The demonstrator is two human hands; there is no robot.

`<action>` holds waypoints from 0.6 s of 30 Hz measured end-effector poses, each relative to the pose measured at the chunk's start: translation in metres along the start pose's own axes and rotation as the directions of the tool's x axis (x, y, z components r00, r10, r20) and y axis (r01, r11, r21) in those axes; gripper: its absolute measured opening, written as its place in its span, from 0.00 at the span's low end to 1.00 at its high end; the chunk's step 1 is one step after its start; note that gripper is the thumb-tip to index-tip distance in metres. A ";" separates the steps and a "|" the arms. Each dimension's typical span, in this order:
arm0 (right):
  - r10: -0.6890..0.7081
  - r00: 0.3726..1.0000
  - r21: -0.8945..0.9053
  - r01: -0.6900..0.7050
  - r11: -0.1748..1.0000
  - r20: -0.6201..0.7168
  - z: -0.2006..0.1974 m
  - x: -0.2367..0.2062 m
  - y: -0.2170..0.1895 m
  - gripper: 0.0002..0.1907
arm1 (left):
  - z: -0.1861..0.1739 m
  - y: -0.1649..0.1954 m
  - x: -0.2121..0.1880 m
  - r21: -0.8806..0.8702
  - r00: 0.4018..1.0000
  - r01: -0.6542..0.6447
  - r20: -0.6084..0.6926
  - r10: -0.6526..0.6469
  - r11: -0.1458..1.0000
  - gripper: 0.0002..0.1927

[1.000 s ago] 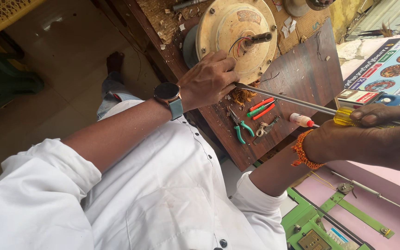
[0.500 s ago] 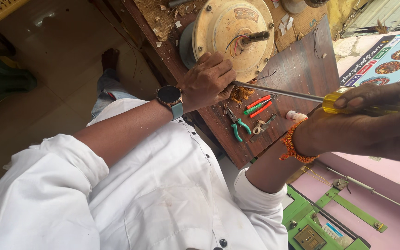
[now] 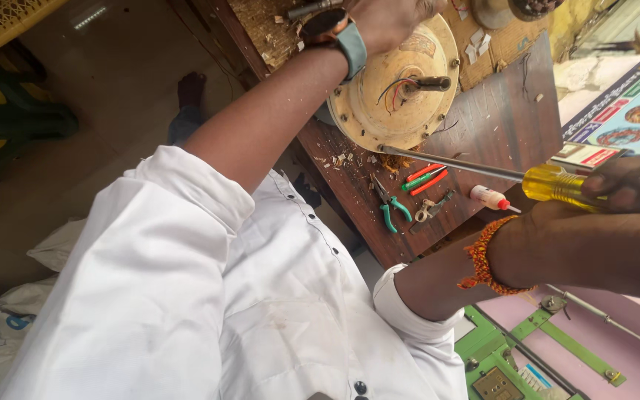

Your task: The person inserts small wooden shims into the slots of a motor stator using a wooden stick and a screwdriver. They then place a circular metal cover over the stator and tighten it with a screwdriver.

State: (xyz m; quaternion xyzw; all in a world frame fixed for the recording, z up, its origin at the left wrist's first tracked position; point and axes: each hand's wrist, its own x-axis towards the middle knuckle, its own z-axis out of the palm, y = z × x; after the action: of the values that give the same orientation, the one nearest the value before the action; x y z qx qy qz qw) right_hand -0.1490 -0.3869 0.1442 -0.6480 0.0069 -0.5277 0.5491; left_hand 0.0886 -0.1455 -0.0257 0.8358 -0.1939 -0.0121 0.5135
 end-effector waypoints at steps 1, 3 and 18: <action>0.008 1.000 -0.003 -0.008 1.000 0.001 -0.003 -0.002 0.000 0.21 | 0.004 0.002 0.003 -0.191 0.991 0.050 0.130 -0.025 0.980 0.23; 0.019 1.000 0.012 -0.020 1.000 0.008 -0.001 -0.004 -0.002 0.21 | -0.001 0.000 0.008 -0.503 0.933 0.219 0.358 -0.029 0.836 0.21; 0.094 0.993 0.011 -0.095 0.995 0.067 0.124 -0.025 -0.051 0.24 | -0.038 -0.016 -0.029 -0.222 0.989 0.147 0.051 -0.139 0.964 0.29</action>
State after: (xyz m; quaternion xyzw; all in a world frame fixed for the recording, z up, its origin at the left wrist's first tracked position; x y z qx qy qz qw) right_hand -0.1032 -0.2647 0.1840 -0.6603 0.0158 -0.4793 0.5779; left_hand 0.0752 -0.0970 -0.0268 0.7837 -0.1394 -0.0859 0.5992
